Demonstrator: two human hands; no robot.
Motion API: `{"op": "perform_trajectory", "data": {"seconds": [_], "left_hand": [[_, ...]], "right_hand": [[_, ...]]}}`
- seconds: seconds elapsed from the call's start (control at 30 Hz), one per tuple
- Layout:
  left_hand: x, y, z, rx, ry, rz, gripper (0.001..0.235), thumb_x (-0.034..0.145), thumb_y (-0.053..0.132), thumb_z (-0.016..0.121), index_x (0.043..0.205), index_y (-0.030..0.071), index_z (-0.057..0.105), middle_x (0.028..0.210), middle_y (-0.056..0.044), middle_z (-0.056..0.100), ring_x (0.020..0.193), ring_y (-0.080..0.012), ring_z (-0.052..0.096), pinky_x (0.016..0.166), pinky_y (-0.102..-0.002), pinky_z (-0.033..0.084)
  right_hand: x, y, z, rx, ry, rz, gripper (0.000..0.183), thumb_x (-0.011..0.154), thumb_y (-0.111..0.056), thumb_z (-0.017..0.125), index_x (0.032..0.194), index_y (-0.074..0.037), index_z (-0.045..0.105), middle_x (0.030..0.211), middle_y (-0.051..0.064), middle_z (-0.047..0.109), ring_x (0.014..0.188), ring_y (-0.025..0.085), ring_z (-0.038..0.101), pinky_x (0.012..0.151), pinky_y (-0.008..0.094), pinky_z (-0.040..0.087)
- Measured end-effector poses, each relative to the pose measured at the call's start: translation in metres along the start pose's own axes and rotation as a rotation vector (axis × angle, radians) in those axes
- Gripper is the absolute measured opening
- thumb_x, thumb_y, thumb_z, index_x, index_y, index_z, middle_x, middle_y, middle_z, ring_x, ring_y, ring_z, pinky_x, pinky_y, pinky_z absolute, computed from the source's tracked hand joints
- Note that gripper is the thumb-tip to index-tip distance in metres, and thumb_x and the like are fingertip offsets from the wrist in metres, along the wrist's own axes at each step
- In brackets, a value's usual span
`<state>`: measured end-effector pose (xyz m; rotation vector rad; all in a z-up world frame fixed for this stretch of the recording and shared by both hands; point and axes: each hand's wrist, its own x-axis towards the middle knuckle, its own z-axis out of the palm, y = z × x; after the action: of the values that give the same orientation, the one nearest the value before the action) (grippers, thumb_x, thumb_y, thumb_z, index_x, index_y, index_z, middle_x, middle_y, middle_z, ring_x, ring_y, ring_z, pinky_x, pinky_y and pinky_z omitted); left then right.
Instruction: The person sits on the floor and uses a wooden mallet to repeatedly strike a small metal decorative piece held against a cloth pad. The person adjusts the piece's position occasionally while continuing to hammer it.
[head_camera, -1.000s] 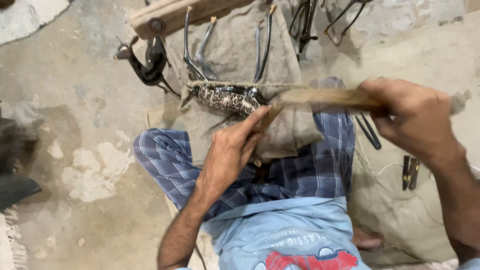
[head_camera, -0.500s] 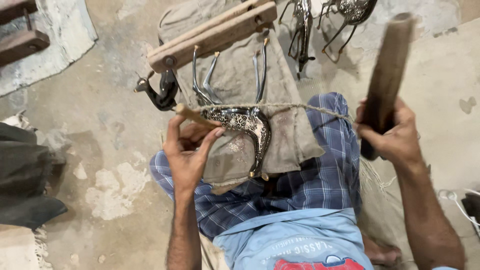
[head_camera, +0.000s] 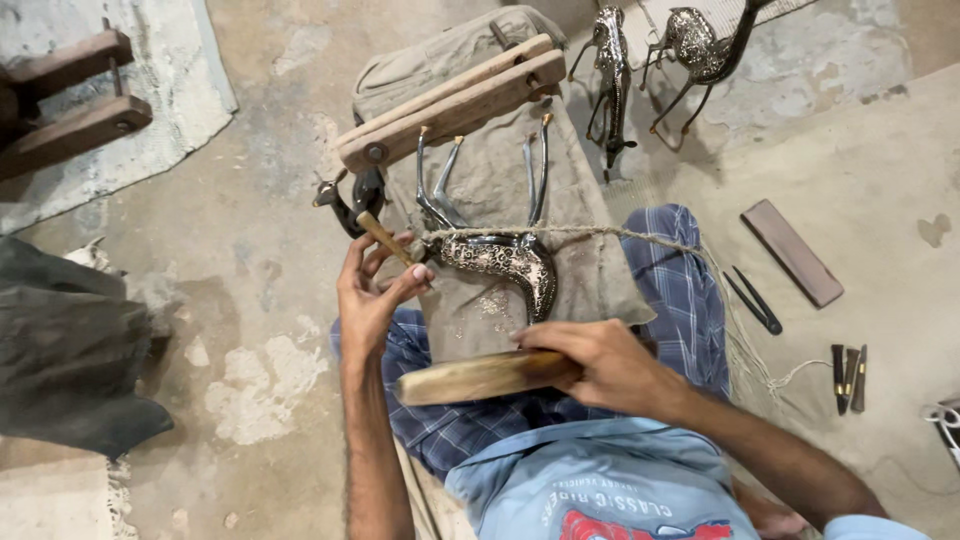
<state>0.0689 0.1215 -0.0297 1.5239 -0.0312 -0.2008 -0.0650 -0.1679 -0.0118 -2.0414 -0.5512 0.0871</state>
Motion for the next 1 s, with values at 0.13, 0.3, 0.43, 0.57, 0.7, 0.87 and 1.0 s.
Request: {"op": "perform_trajectory", "data": {"seconds": [0.13, 0.3, 0.43, 0.57, 0.7, 0.87, 1.0], "left_hand": [[0.018, -0.02, -0.012, 0.053, 0.003, 0.007, 0.057, 0.088, -0.005, 0.076, 0.137, 0.0, 0.046, 0.119, -0.023, 0.068, 0.085, -0.026, 0.076, 0.073, -0.034, 0.066], [0.032, -0.042, -0.016, 0.243, 0.089, 0.131, 0.05, 0.095, 0.001, 0.061, 0.143, 0.005, 0.046, 0.121, -0.016, 0.067, 0.097, -0.023, 0.073, 0.079, -0.035, 0.068], [0.03, -0.042, -0.016, 0.44, -0.032, 0.129, 0.038, 0.101, 0.012, 0.065, 0.137, 0.006, 0.058, 0.118, -0.011, 0.072, 0.1, -0.0192, 0.072, 0.083, -0.032, 0.063], [0.025, -0.035, -0.013, 0.411, -0.074, 0.105, 0.035, 0.101, 0.015, 0.07, 0.133, 0.004, 0.063, 0.118, -0.009, 0.072, 0.098, -0.0136, 0.07, 0.081, -0.028, 0.06], [0.023, -0.026, -0.02, 0.209, -0.198, 0.115, 0.035, 0.098, 0.005, 0.073, 0.129, 0.002, 0.058, 0.122, -0.008, 0.071, 0.094, -0.0107, 0.062, 0.079, -0.023, 0.054], [0.033, -0.034, -0.021, 0.303, -0.136, 0.085, 0.032, 0.089, -0.006, 0.076, 0.11, 0.001, 0.054, 0.109, -0.01, 0.075, 0.082, -0.0086, 0.068, 0.067, -0.021, 0.06], [0.045, -0.04, -0.026, 0.144, -0.108, 0.219, 0.028, 0.096, -0.006, 0.073, 0.109, 0.003, 0.051, 0.105, -0.012, 0.072, 0.09, -0.0127, 0.073, 0.072, -0.026, 0.062]], "right_hand": [[0.013, -0.008, 0.014, -0.055, -0.011, 0.048, 0.058, 0.067, -0.001, 0.078, 0.123, -0.006, 0.066, 0.111, 0.015, 0.076, 0.097, 0.034, 0.073, 0.079, 0.044, 0.059], [0.002, -0.012, 0.009, 0.001, 0.029, 0.067, 0.057, 0.07, -0.003, 0.079, 0.125, -0.001, 0.062, 0.1, 0.019, 0.075, 0.087, 0.034, 0.075, 0.074, 0.041, 0.06], [-0.014, -0.009, -0.011, 0.138, -0.118, 0.225, 0.047, 0.077, -0.006, 0.081, 0.122, -0.002, 0.065, 0.088, 0.014, 0.078, 0.074, 0.023, 0.078, 0.067, 0.037, 0.061], [-0.016, 0.011, -0.038, 0.428, -0.059, -0.034, 0.045, 0.085, -0.006, 0.085, 0.126, -0.001, 0.067, 0.106, 0.01, 0.081, 0.09, 0.018, 0.076, 0.081, 0.035, 0.062], [-0.002, 0.043, -0.066, 0.633, 0.194, 0.376, 0.073, 0.08, -0.01, 0.082, 0.148, -0.016, 0.055, 0.109, 0.004, 0.078, 0.082, 0.015, 0.073, 0.069, 0.032, 0.064], [0.022, 0.082, -0.076, -0.023, 0.316, 0.265, 0.066, 0.071, -0.007, 0.083, 0.133, -0.003, 0.063, 0.108, 0.011, 0.077, 0.093, 0.019, 0.075, 0.083, 0.037, 0.059], [0.027, 0.1, -0.068, -0.216, 0.322, 0.243, 0.066, 0.072, -0.017, 0.091, 0.129, 0.0, 0.063, 0.102, 0.019, 0.075, 0.085, 0.025, 0.073, 0.074, 0.041, 0.058]]}}
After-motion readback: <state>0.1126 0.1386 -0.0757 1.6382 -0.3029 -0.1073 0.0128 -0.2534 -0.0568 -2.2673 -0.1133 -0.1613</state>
